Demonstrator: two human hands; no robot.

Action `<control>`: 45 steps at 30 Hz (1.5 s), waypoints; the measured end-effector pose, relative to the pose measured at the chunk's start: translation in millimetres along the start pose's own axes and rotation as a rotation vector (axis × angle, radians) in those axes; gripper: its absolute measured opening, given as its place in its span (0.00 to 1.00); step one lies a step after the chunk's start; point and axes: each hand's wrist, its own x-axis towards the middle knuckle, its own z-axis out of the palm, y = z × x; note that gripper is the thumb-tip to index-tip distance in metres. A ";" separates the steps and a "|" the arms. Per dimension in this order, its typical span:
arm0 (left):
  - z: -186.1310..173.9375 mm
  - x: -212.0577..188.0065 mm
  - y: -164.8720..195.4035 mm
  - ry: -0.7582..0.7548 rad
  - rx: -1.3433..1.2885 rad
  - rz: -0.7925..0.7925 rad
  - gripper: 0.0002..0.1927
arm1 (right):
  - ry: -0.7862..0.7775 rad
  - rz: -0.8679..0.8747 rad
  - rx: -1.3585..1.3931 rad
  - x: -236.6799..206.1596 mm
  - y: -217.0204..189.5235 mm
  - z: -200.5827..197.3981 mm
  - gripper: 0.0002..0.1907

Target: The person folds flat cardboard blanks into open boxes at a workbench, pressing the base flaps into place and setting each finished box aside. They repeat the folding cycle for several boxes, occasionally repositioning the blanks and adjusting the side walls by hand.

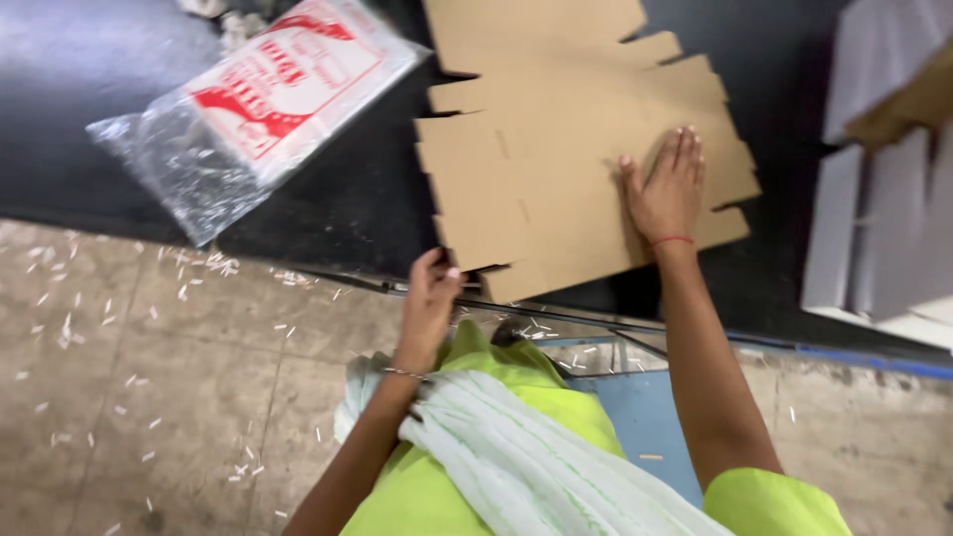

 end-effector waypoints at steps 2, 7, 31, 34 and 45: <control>1.5 3.6 -2.1 -0.067 -0.181 0.000 0.26 | -0.084 -0.096 0.025 6.0 -34.9 28.3 0.46; -9.3 21.1 10.9 -0.032 -0.323 -0.120 0.23 | -0.207 -0.265 0.106 11.2 -133.4 76.1 0.47; -79.3 129.9 43.7 0.012 0.074 0.123 0.17 | -0.194 -0.295 0.442 -86.7 -139.5 -31.3 0.21; -76.1 123.1 38.8 0.024 0.040 0.123 0.17 | -0.219 -0.184 0.260 -38.4 -125.3 2.7 0.33; -69.7 120.9 12.5 0.127 -0.024 0.208 0.14 | -0.446 -0.653 0.096 -69.8 -178.2 25.7 0.42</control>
